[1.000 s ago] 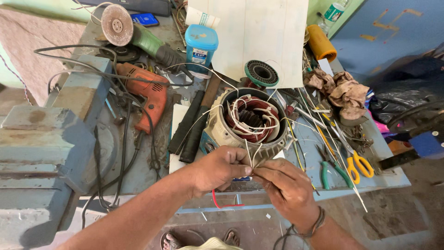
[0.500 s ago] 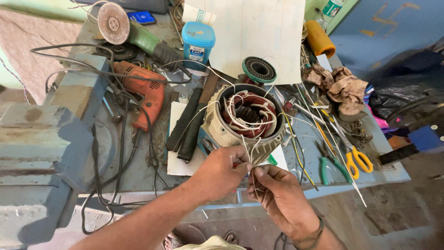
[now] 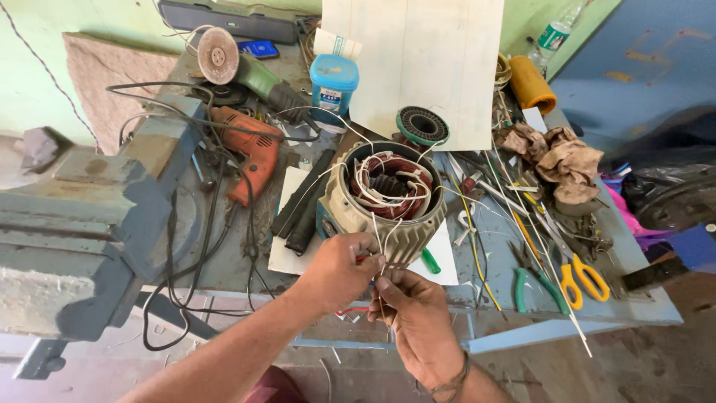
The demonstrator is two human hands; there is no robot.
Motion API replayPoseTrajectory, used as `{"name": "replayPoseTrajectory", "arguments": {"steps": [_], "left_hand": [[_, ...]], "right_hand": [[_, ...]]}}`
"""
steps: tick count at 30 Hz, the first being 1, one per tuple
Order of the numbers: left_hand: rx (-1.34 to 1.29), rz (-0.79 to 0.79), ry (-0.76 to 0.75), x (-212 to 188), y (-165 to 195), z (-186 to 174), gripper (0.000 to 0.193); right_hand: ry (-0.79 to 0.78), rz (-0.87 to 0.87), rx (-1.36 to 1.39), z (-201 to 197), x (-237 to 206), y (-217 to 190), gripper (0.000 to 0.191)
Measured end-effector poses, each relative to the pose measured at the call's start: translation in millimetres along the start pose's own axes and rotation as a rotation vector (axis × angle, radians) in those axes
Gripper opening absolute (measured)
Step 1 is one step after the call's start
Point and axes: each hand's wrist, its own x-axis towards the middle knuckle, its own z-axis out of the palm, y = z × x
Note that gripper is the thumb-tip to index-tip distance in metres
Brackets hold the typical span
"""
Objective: The person strips insulation from red, yellow, and white wires using pliers and a screwdriver, then twists the exposed ends and connects them to a motor stator. The work is performed on a cluttered workbench with various tools visible.
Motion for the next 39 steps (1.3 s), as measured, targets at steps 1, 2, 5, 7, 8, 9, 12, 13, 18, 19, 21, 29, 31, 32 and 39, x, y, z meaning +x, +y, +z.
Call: {"name": "replayPoseTrajectory", "arguments": {"steps": [1, 2, 5, 7, 8, 9, 12, 13, 18, 19, 21, 29, 31, 32, 39], "left_hand": [[0.007, 0.091, 0.027, -0.2, -1.9, 0.7, 0.02], [0.016, 0.102, 0.031, 0.2, -3.5, 0.9, 0.02], [0.033, 0.128, 0.014, 2.6, -4.0, -1.3, 0.02], [0.032, 0.125, -0.039, 2.7, -0.8, -5.1, 0.02], [0.016, 0.019, -0.093, 2.8, 1.7, -6.9, 0.02], [0.003, -0.087, -0.145, 2.1, 3.7, -9.8, 0.019], [-0.002, -0.197, -0.231, 4.1, 7.7, -13.2, 0.019], [-0.002, -0.2, -0.248, 5.1, 7.1, -13.0, 0.019], [0.018, 0.176, -0.243, 15.0, -7.3, -11.9, 0.016], [0.058, 0.202, -0.244, 16.7, -10.5, -12.2, 0.017], [0.066, 0.255, -0.275, 19.9, -15.2, -13.0, 0.016], [-0.079, 0.222, -0.445, 34.5, -20.9, -16.2, 0.015], [-0.172, 0.25, -0.484, 37.7, -22.9, -15.5, 0.015], [-0.142, 0.251, -0.484, 38.6, -24.2, -15.4, 0.015], [-0.172, 0.271, -0.501, 39.9, -27.7, -15.1, 0.015]], "right_hand": [[0.0, 0.008, -0.012, -0.6, -0.2, -2.1, 0.011], [-0.012, 0.015, -0.047, -1.6, -0.4, -4.7, 0.012], [-0.058, -0.122, -0.288, -6.8, -4.6, -13.5, 0.013], [-0.095, -0.406, -0.637, -8.9, -12.0, -17.7, 0.017], [-0.065, -0.708, -0.914, -10.2, -15.4, -21.3, 0.017], [-0.033, -1.006, -1.195, -10.7, -18.2, -25.6, 0.02], [-0.022, -1.444, -1.587, -5.2, -17.8, -37.8, 0.032], [-0.038, -1.513, -1.644, -2.3, -16.0, -42.6, 0.035], [-0.233, -1.45, -1.599, 6.8, -12.7, -59.7, 0.032], [-0.256, -1.426, -1.585, 6.8, -13.1, -59.9, 0.031], [-0.136, -1.168, -1.406, 5.0, -12.5, -56.9, 0.018], [0.111, 0.107, -0.179, -9.9, 14.8, -55.0, 0.013], [0.138, 0.175, -0.079, -11.4, 12.2, -55.3, 0.01], [0.164, 0.165, -0.081, -11.7, 10.6, -54.1, 0.011], [0.211, 0.15, -0.002, -9.9, 12.5, -38.6, 0.014]]}}
